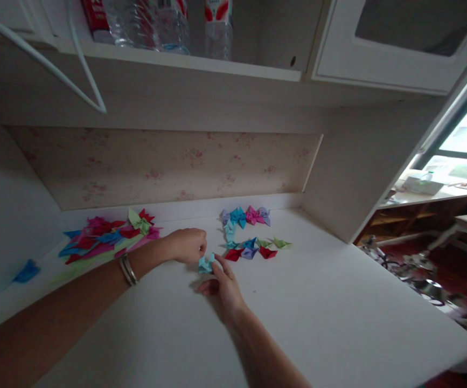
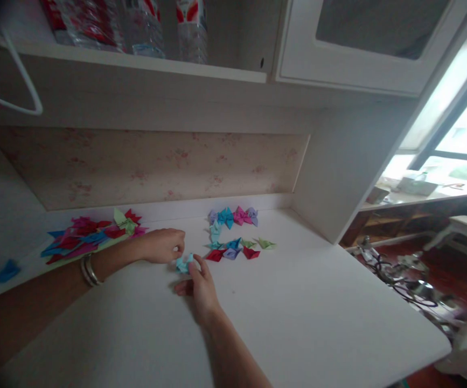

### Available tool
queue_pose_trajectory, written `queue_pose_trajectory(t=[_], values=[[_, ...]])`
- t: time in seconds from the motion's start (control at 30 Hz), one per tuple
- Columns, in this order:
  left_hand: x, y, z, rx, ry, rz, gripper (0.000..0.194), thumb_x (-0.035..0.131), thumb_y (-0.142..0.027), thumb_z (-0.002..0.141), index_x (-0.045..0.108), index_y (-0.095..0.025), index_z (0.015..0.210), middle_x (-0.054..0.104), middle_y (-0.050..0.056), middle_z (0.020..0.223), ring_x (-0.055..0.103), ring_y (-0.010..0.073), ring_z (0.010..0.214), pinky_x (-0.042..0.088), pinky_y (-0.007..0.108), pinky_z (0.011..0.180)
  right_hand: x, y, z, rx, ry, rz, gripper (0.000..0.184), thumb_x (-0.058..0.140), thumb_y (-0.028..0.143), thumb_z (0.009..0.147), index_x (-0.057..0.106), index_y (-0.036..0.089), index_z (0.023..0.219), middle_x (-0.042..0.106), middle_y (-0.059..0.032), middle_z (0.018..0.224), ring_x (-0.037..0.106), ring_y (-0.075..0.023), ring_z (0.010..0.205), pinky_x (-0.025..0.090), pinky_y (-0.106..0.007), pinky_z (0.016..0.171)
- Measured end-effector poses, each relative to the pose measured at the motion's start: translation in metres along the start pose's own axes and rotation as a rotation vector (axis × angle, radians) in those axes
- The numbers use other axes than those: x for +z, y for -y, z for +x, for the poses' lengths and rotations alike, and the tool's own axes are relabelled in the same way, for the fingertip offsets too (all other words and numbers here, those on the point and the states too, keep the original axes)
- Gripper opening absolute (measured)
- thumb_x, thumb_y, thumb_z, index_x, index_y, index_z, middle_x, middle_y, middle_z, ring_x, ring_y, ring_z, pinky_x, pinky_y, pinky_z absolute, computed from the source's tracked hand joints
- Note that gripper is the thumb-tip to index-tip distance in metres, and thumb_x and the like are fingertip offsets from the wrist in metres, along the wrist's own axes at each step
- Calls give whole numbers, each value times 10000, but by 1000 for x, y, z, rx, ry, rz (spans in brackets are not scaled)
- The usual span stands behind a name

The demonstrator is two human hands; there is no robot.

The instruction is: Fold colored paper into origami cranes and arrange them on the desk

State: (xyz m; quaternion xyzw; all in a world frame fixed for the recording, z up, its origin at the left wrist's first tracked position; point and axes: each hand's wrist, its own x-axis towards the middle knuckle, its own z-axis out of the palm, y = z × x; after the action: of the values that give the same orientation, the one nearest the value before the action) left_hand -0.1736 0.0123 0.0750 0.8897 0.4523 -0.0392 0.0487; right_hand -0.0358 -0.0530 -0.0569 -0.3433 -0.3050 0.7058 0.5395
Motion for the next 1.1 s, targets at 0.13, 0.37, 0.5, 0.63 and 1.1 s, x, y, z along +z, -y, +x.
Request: queue_pose_trajectory(t=[0.13,0.37,0.5,0.63,1.1], values=[[-16,-1,25,-83,-143,50,219,528,-265,762,740,-233,806,682,70,953,623,215,862,442,285,734,2,0,-2,-22,-42,92,722,608,600,762,308,274,1333,676,-77,1039,639,-146,525,453,-268,495],[-10,-26,102,-94,-281,19,271,469,-319,852,715,-235,928,636,73,1080,616,216,959,450,279,782,6,-5,0,-38,-43,35,564,609,635,740,476,199,1071,689,-34,763,548,-108,401,367,-218,404],[4,-37,139,-83,-268,16,253,469,-301,860,689,-215,952,642,86,1077,630,228,947,463,293,769,5,-7,5,-32,-18,19,555,612,648,726,503,194,1025,670,-17,709,522,-96,383,356,-210,391],[15,-37,162,-61,-233,46,243,459,-255,863,666,-192,973,644,103,1079,643,231,922,466,311,782,4,-11,11,-21,-14,-19,546,592,654,734,515,186,1006,651,-4,683,490,-82,362,336,-199,359],[33,-22,176,-73,-136,99,265,468,-181,833,655,-132,1014,675,159,1012,652,269,928,478,352,795,5,-21,14,-35,-17,-185,416,558,574,804,573,190,963,619,20,652,407,-54,352,282,-178,327]])
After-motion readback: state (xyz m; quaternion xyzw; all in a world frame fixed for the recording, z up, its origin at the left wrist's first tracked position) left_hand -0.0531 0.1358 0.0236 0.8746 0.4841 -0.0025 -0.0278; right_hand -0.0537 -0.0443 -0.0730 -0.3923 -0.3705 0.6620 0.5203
